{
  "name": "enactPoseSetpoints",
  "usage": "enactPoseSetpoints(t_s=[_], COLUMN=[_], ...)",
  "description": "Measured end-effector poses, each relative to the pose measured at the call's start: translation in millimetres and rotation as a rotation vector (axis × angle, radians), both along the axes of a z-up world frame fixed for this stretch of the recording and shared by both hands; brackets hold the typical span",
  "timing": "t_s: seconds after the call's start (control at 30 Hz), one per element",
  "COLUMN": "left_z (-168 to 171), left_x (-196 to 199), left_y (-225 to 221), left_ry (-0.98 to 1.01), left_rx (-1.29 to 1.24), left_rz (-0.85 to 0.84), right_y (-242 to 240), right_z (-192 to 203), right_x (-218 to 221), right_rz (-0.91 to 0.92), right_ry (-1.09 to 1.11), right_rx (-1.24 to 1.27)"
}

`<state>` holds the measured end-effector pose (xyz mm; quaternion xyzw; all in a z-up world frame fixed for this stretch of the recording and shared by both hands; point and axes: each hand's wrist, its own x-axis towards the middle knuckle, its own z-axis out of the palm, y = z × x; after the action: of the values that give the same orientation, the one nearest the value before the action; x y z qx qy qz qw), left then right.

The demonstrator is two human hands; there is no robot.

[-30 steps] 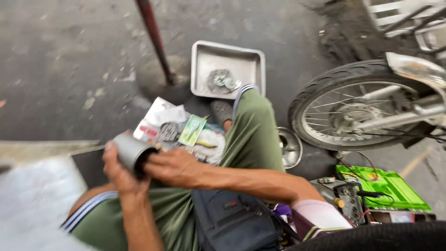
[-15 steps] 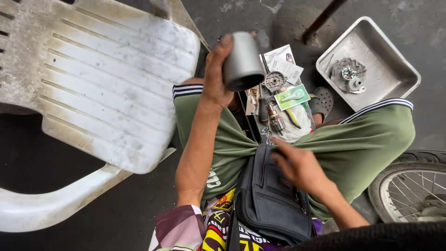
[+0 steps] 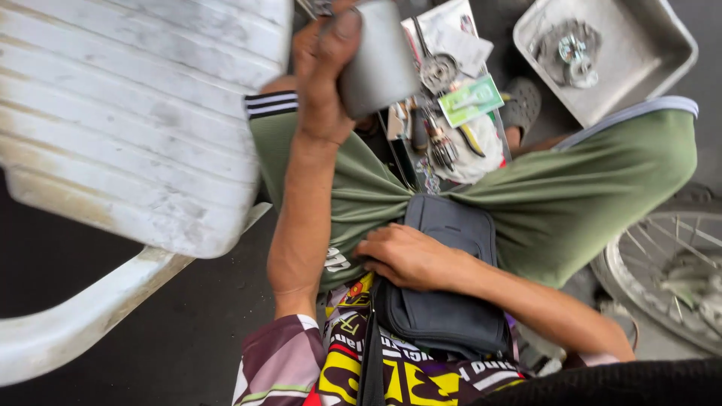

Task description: Applying sealant to a motorcycle starter motor housing and assembling the internal components.

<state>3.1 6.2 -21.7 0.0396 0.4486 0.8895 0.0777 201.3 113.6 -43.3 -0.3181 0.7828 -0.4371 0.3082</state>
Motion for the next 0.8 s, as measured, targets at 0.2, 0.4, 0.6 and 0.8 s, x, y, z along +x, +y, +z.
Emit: enactPoseSetpoints(t_s=[0.2, 0.4, 0.6, 0.8], left_z=[13.2, -1.3, -5.9, -13.9], left_x=[3.2, 3.7, 5.8, 11.2], left_y=[-3.8, -0.8, 2.5, 0.4], left_ry=[0.09, 0.072, 0.011, -0.091], left_rx=[-0.029, -0.039, 0.041, 0.141], left_rz=[-0.02, 0.035, 0.062, 0.07], right_y=[-18.4, -2.2, 28.6, 144.4], right_z=[-41.8, -28.7, 17.6, -16.2], right_x=[10.6, 0.6, -45.8, -97.8], right_rz=[0.078, 0.01, -0.055, -0.629], right_ry=[0.257, 0.199, -0.033, 0.091], right_rx=[0.347, 0.273, -0.115, 0.151])
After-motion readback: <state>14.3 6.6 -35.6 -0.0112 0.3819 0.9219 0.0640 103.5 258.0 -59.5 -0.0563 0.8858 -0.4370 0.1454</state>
